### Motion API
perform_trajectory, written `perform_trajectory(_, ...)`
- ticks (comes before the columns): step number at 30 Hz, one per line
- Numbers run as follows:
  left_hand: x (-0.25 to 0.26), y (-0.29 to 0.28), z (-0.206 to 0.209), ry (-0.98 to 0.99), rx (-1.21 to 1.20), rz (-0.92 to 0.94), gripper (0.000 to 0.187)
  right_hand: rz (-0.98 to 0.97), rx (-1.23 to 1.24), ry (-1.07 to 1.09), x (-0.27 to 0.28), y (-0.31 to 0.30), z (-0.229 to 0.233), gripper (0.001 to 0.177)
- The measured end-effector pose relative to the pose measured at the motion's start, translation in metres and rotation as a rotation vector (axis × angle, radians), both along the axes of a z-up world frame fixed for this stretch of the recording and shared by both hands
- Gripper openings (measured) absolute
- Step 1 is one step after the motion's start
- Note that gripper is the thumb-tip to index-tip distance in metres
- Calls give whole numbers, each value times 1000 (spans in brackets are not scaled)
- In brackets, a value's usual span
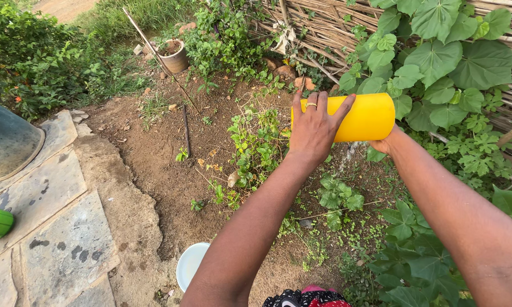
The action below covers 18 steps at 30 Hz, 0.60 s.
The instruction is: The person waters a plant by hand using a yellow cup, refilling the cup from a white bucket multiple times.
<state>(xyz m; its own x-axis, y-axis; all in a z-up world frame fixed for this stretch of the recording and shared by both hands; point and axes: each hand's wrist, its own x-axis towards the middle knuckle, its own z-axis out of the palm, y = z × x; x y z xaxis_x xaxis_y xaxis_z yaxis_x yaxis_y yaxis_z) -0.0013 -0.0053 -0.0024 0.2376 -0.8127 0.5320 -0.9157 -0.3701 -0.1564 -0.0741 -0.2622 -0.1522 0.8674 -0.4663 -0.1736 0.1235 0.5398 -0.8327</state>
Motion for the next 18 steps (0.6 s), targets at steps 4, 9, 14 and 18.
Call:
perform_trajectory(4, 0, -5, -6, -9, -39, -11, 76, -35, 56, 5, -3, -5, -9, 35)
perform_trajectory(9, -2, -9, -10, -8, -1, -22, 76, -45, 112, -40, -12, -7, -19, 33)
perform_trajectory(14, -5, -12, -13, -8, -12, -33, 75, -71, 72, 28, -18, -6, -19, 33)
perform_trajectory(18, -9, -12, -13, 14, 59, -39, 76, -72, 104, 13, -24, -10, -27, 32)
